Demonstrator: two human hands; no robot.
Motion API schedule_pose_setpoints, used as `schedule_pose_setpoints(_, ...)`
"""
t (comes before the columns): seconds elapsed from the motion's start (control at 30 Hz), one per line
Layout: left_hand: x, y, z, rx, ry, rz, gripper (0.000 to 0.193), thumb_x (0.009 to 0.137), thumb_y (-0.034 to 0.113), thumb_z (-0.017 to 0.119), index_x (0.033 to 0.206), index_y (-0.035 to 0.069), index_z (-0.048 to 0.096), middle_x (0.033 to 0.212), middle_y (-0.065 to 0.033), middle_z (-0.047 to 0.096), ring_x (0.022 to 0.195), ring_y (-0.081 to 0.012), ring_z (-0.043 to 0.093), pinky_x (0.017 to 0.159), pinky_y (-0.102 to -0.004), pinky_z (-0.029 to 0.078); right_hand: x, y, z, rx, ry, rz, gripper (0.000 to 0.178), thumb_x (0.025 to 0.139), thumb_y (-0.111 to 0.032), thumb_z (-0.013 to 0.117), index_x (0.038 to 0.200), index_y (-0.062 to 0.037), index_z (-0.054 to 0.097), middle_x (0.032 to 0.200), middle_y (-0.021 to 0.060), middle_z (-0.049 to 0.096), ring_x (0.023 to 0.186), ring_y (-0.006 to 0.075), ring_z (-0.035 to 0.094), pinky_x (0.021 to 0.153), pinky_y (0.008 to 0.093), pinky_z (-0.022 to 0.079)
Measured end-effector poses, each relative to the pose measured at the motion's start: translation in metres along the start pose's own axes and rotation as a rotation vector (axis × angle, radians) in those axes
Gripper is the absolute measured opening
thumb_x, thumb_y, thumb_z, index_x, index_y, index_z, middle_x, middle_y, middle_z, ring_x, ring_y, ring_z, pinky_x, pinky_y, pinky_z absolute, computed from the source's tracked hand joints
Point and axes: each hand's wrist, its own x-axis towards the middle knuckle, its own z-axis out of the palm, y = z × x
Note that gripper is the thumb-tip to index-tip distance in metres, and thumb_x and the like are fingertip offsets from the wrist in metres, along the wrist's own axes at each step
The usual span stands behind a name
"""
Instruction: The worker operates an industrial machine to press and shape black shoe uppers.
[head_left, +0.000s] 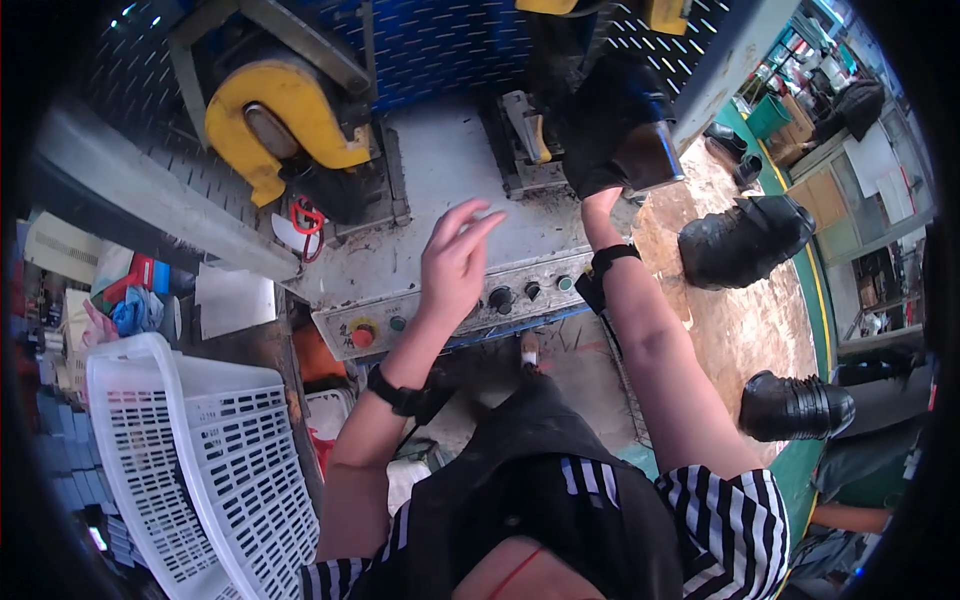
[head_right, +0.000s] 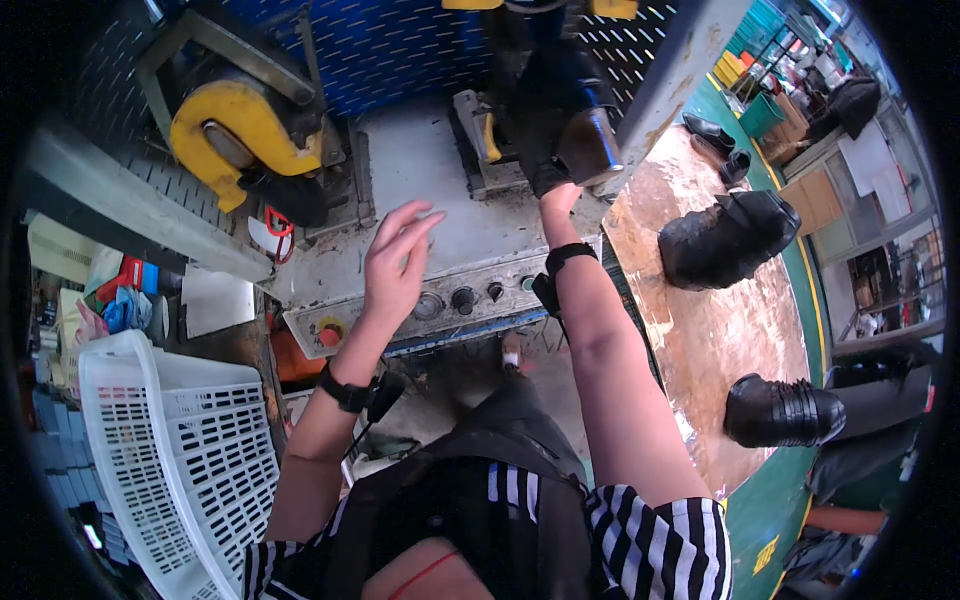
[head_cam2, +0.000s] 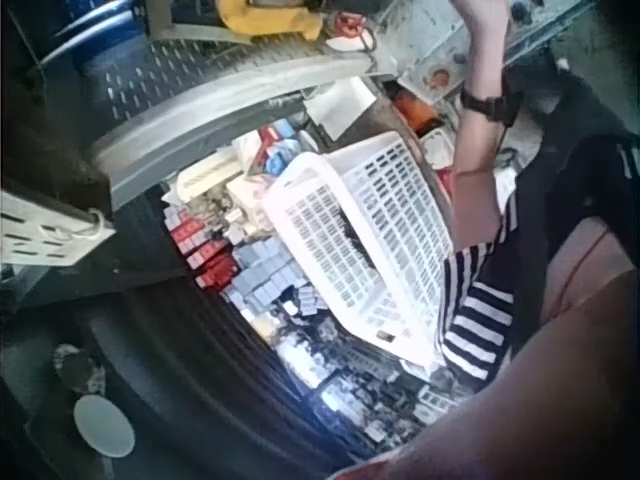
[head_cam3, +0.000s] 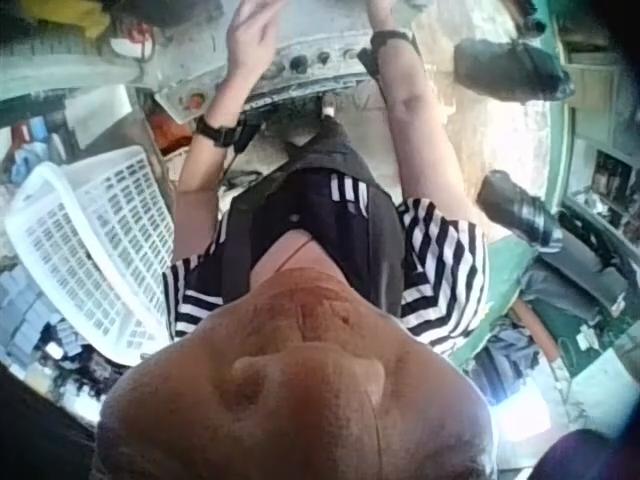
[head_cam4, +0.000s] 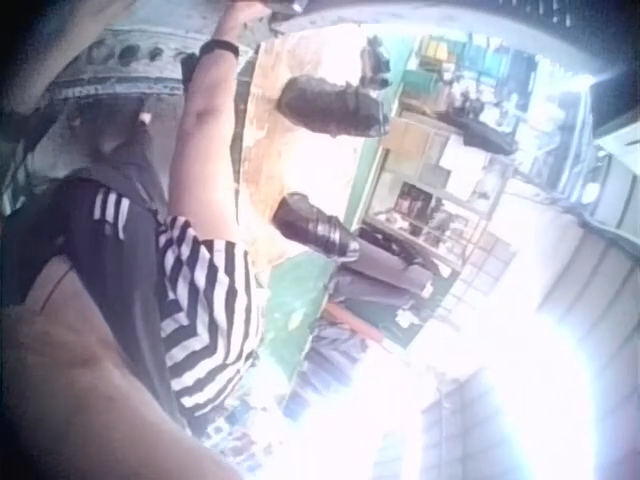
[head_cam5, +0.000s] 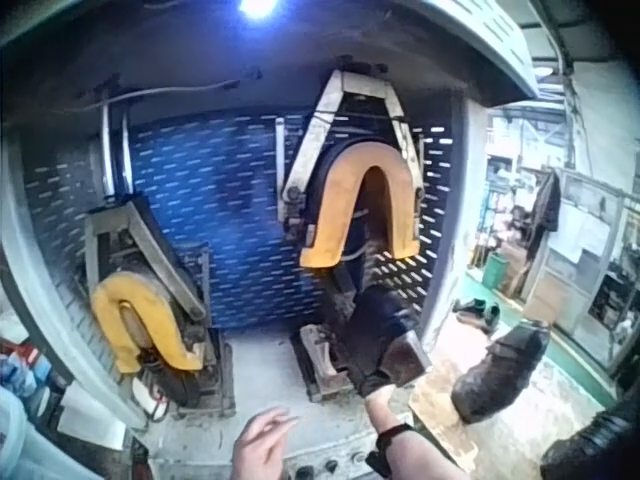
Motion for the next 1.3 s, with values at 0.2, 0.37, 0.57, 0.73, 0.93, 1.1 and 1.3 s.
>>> schedule_pose_setpoints(0.2, -0.036, -0.018, -0.058, -0.051, 0.103, -0.286, 0.025, 0.087, -0.002, 0.049, 0.107, 0.002, 0.061, 0.101, -0.0083, 0.059, 0.080, -0.0132, 0.057, 0.068, -0.0228, 0.045, -0.008, -0.005, -0.015, -0.465, 0.219, -0.301, 0.017, 0.081, -0.023, 0.048, 0.081, -0.0188, 0.065, 0.078, 0.0042, 0.064, 0.076, 0.0173, 0.062, 0.068, 0.0341, 0.045)
schedule_pose_setpoints(0.37, -0.021, -0.026, -0.106, -0.121, 0.393, -0.360, 0.027, 0.085, -0.005, 0.047, 0.109, 0.002, 0.060, 0.089, -0.0061, 0.061, 0.075, -0.0099, 0.056, 0.068, -0.0231, 0.045, -0.008, -0.039, -0.041, -0.276, 0.013, -0.361, 0.027, 0.088, -0.030, 0.045, 0.096, -0.0099, 0.061, 0.093, 0.0088, 0.063, 0.087, 0.0180, 0.059, 0.070, 0.0346, 0.047)
schedule_pose_setpoints(0.57, 0.029, -0.029, -0.140, 0.237, 0.456, -0.288, 0.024, 0.085, 0.007, 0.055, 0.108, 0.008, 0.060, 0.078, -0.0088, 0.062, 0.066, -0.0149, 0.058, 0.061, -0.0260, 0.046, 0.005, -0.076, -0.047, 0.799, -0.223, -0.008, 0.031, 0.089, -0.032, 0.045, 0.102, -0.0077, 0.058, 0.096, 0.0105, 0.062, 0.090, 0.0211, 0.059, 0.075, 0.0361, 0.047)
schedule_pose_setpoints(0.73, 0.041, -0.038, -0.146, 0.842, 0.240, -0.237, 0.021, 0.081, 0.021, 0.064, 0.097, 0.009, 0.059, 0.069, -0.0092, 0.061, 0.058, -0.0208, 0.061, 0.052, -0.0302, 0.045, 0.011, -0.065, -0.039, 1.590, -0.479, 0.415, 0.035, 0.089, -0.034, 0.045, 0.107, -0.0059, 0.056, 0.098, 0.0119, 0.062, 0.092, 0.0237, 0.059, 0.078, 0.0374, 0.047)
schedule_pose_setpoints(0.93, 0.012, 0.072, -0.171, 0.796, -0.055, 0.169, 0.011, 0.076, 0.012, 0.061, 0.083, 0.005, 0.054, 0.064, -0.0093, 0.053, 0.060, -0.0277, 0.055, 0.051, -0.0352, 0.043, -0.065, -0.026, -0.073, 1.845, -1.391, 0.758, 0.054, 0.093, -0.047, 0.036, 0.112, 0.0010, 0.050, 0.116, 0.0167, 0.056, 0.101, 0.0286, 0.056, 0.084, 0.0356, 0.048)
schedule_pose_setpoints(1.1, -0.025, 0.125, -0.156, 0.876, -0.656, 0.367, 0.011, 0.065, 0.010, 0.056, 0.075, 0.012, 0.052, 0.068, -0.0027, 0.043, 0.071, -0.0188, 0.051, 0.061, -0.0287, 0.043, -0.125, -0.048, -0.226, 1.930, -2.006, -0.094, 0.079, 0.085, -0.064, 0.033, 0.132, 0.0000, 0.034, 0.125, 0.0184, 0.049, 0.107, 0.0274, 0.054, 0.090, 0.0366, 0.044)
schedule_pose_setpoints(1.3, -0.054, 0.130, -0.115, 0.738, -0.705, 0.612, 0.019, 0.065, 0.014, 0.058, 0.084, 0.013, 0.059, 0.077, -0.0014, 0.050, 0.078, -0.0175, 0.053, 0.067, -0.0288, 0.044, -0.179, -0.007, -0.273, 1.932, -1.929, 0.207, 0.040, 0.083, -0.009, 0.059, 0.120, 0.0003, 0.048, 0.111, 0.0134, 0.059, 0.099, 0.0238, 0.059, 0.091, 0.0381, 0.046)
